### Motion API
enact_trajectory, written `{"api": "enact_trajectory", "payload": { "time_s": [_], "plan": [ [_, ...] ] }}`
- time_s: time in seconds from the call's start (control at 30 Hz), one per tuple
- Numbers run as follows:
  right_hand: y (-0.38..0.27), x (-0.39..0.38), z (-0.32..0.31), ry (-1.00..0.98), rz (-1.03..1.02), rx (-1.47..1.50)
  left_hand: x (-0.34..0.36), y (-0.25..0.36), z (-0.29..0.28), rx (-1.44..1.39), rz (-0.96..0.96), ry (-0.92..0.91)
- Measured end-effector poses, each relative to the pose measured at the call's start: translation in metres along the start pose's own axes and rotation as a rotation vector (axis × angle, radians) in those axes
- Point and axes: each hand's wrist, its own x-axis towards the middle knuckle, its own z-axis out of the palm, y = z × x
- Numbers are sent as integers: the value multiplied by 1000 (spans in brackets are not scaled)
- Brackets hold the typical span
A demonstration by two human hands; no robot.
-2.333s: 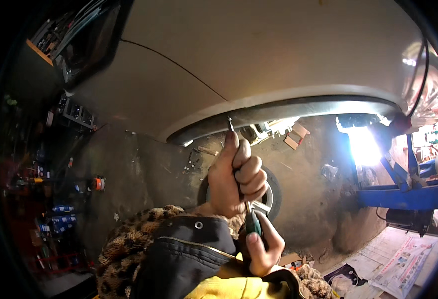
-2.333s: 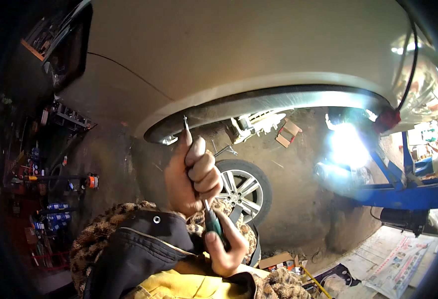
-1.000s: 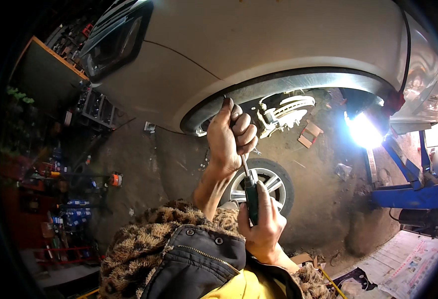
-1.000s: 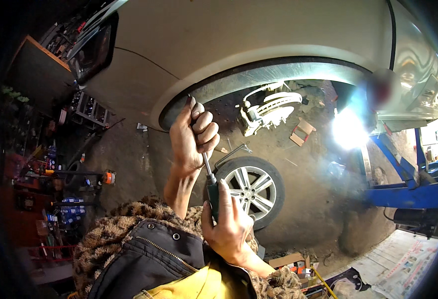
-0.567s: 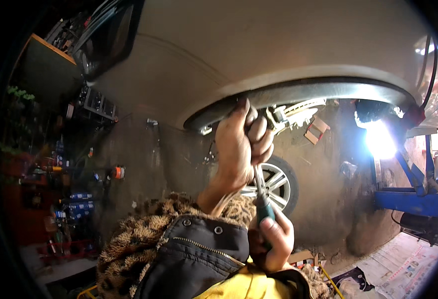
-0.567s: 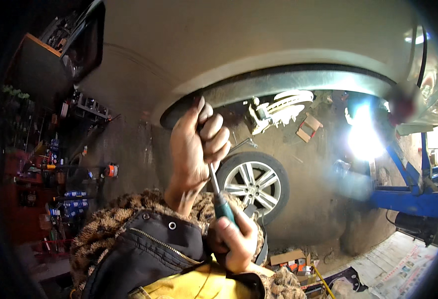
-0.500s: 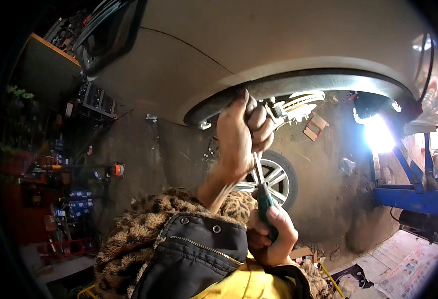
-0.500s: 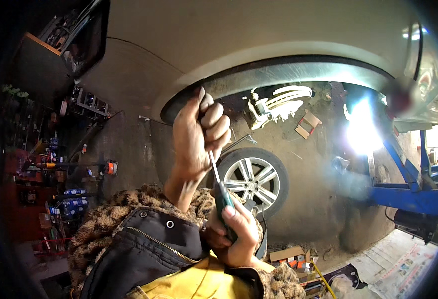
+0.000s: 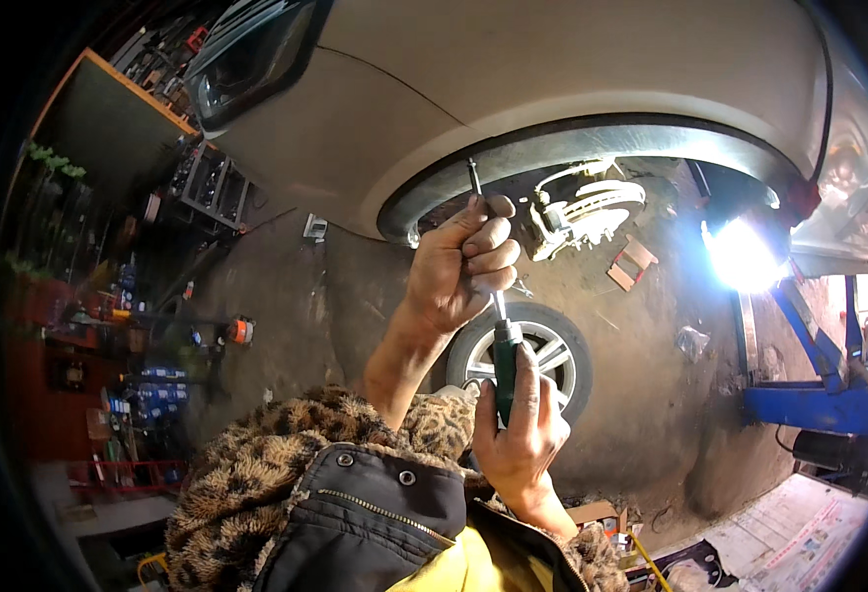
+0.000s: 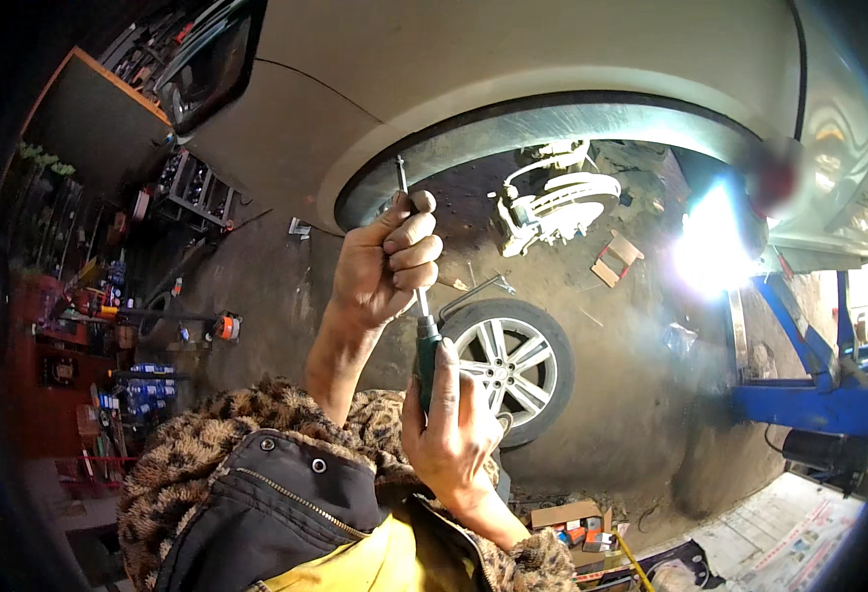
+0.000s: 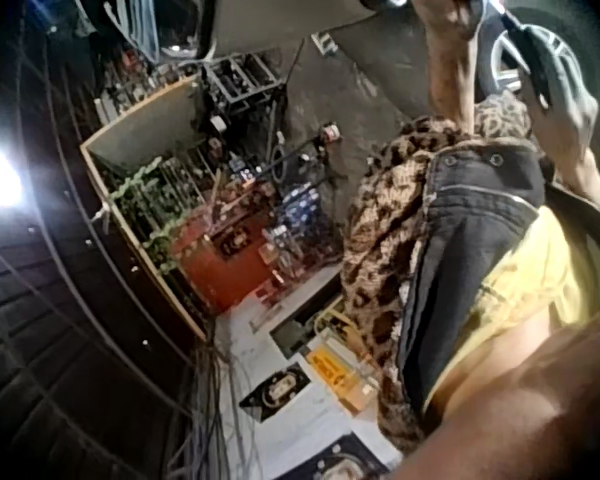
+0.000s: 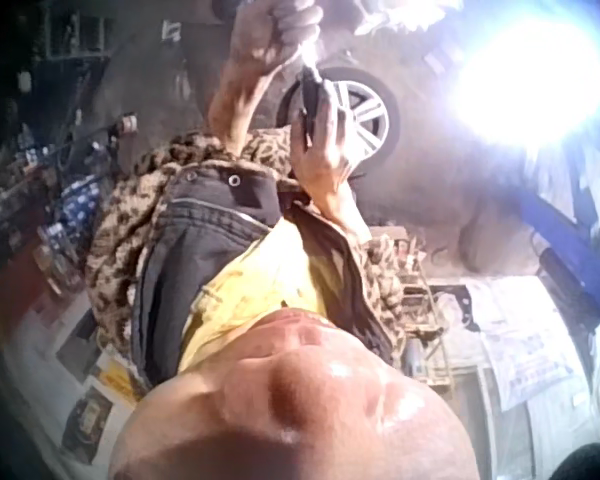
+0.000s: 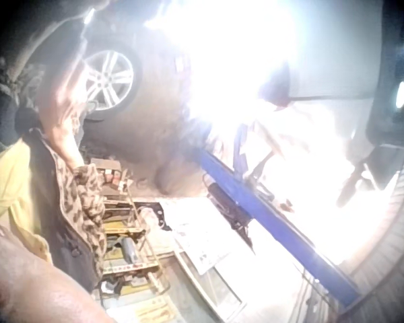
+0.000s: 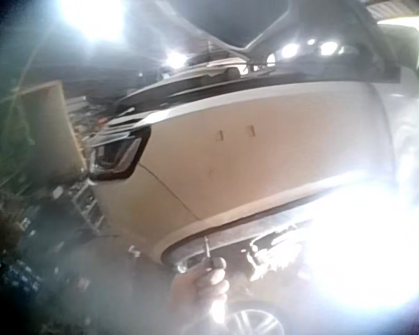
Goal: The person uses a screwdriver to pry and adjust the wheel arch trim of a white car elevated on a lift. They repeatedly insert the tool into the seam between the bumper and the trim to loosen or align it. The person briefly walks away to retrieve a small metal part from a workbench before returning to continue the adjustment.
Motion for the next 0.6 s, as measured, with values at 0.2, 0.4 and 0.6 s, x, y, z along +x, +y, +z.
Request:
{"api": "enact_trajectory", "payload": {
  "time_s": [0.2, 0.4, 0.6],
  "plan": [
    [-8, 1, -2, -35, 884, 1535, 0, -12, 12, 44, 85, 55],
    [5, 1, -6, -138, 790, 1059, 3, -11, 4, 34, 103, 59],
    [17, 3, 9, -7, 101, 200, 3, -14, 13, 93, 144, 151]
  ]
}}
